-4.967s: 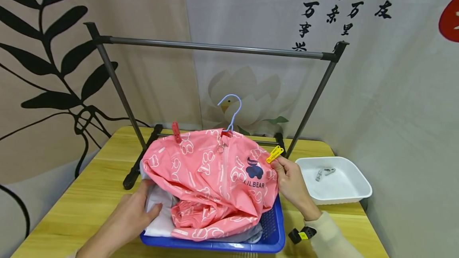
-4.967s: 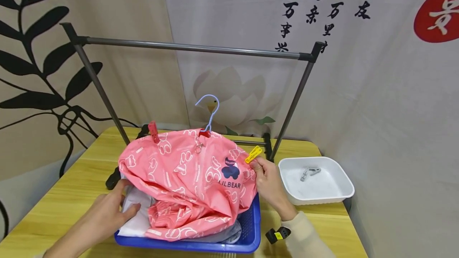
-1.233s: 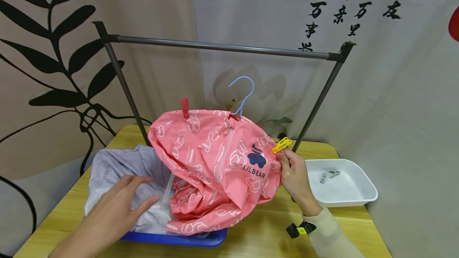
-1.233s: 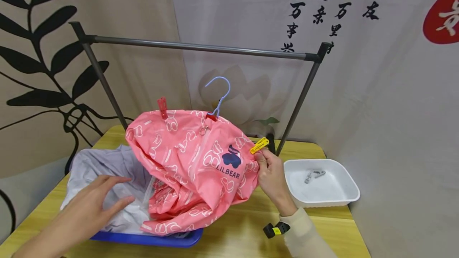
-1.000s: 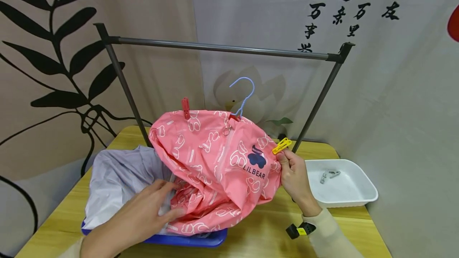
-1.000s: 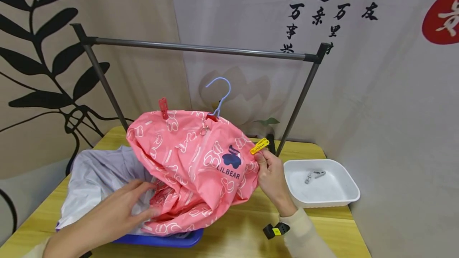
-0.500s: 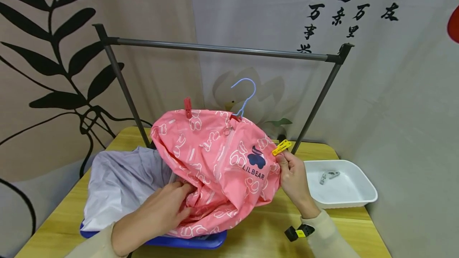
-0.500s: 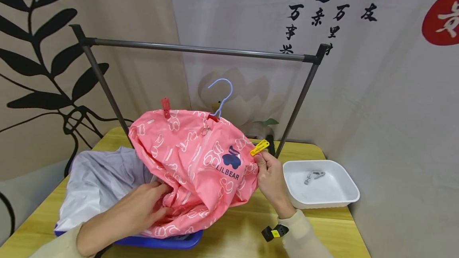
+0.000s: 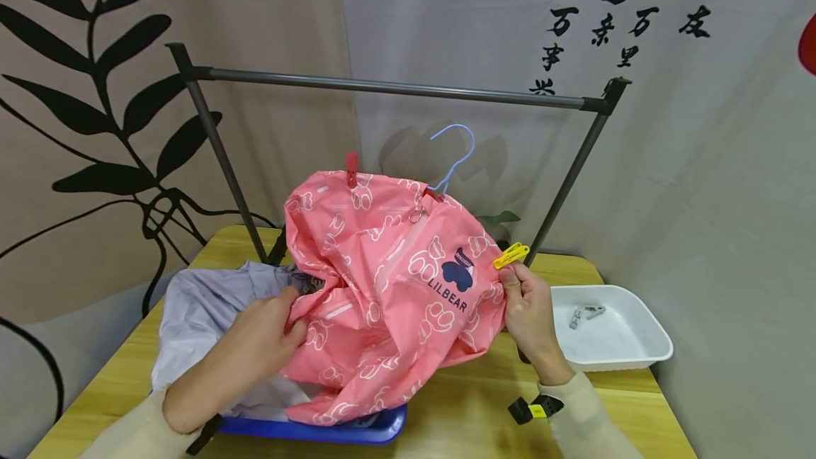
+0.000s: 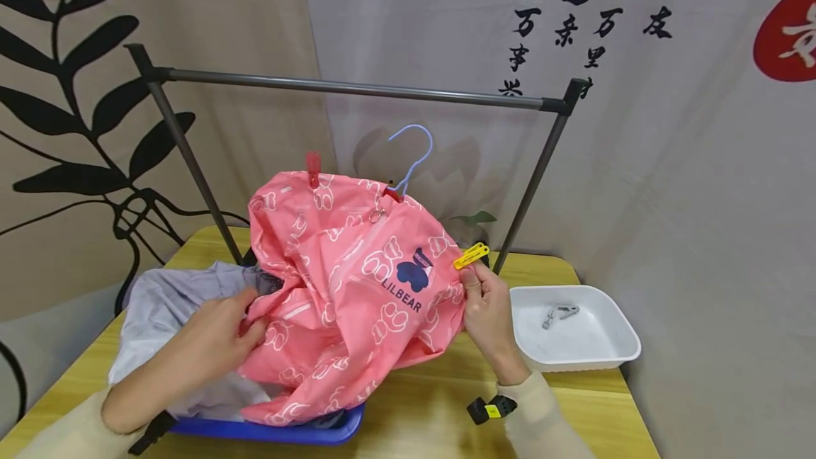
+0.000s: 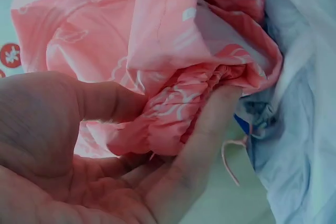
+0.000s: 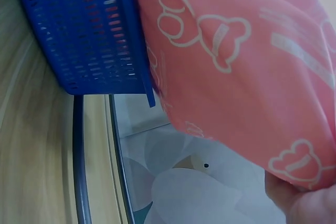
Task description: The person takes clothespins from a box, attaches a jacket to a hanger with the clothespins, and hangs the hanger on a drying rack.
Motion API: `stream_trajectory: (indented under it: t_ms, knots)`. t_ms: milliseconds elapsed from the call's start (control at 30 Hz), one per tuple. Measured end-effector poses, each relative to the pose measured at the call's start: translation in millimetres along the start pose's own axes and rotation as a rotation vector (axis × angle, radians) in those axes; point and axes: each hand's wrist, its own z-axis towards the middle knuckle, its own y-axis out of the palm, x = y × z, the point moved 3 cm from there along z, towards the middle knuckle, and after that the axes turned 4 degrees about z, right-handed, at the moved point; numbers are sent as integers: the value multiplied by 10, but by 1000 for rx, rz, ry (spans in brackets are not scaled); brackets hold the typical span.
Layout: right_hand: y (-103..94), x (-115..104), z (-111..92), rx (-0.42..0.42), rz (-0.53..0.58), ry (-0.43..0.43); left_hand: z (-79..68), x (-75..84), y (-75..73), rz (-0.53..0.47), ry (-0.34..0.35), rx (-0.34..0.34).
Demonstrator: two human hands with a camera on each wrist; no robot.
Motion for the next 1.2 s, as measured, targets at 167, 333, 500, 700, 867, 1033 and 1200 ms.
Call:
stream_trajectory:
  t_ms: [167, 333, 500, 700, 867, 1033, 1200]
  knots:
    - [-11, 6, 1, 2, 16, 4, 99, -135, -56, 10, -75, -123]
    - [-14, 40, -12, 11, 39, -5, 292, -297, -102, -18, -54, -208]
    - [-2, 75, -35, 18, 61, -15, 524, -391, -3, -207, 192, -213]
    - [13, 104, -76, 40, 84, -13, 661, -397, 176, -383, 228, -398]
    - [23, 90, -98, 60, 96, -19, 676, -361, 248, -417, 215, -484]
    - [16, 101, -111, 84, 102, -12, 631, -278, 273, -428, 195, -508]
    - [9, 127, -108, 95, 96, 11, 543, -145, 304, -539, 203, -589]
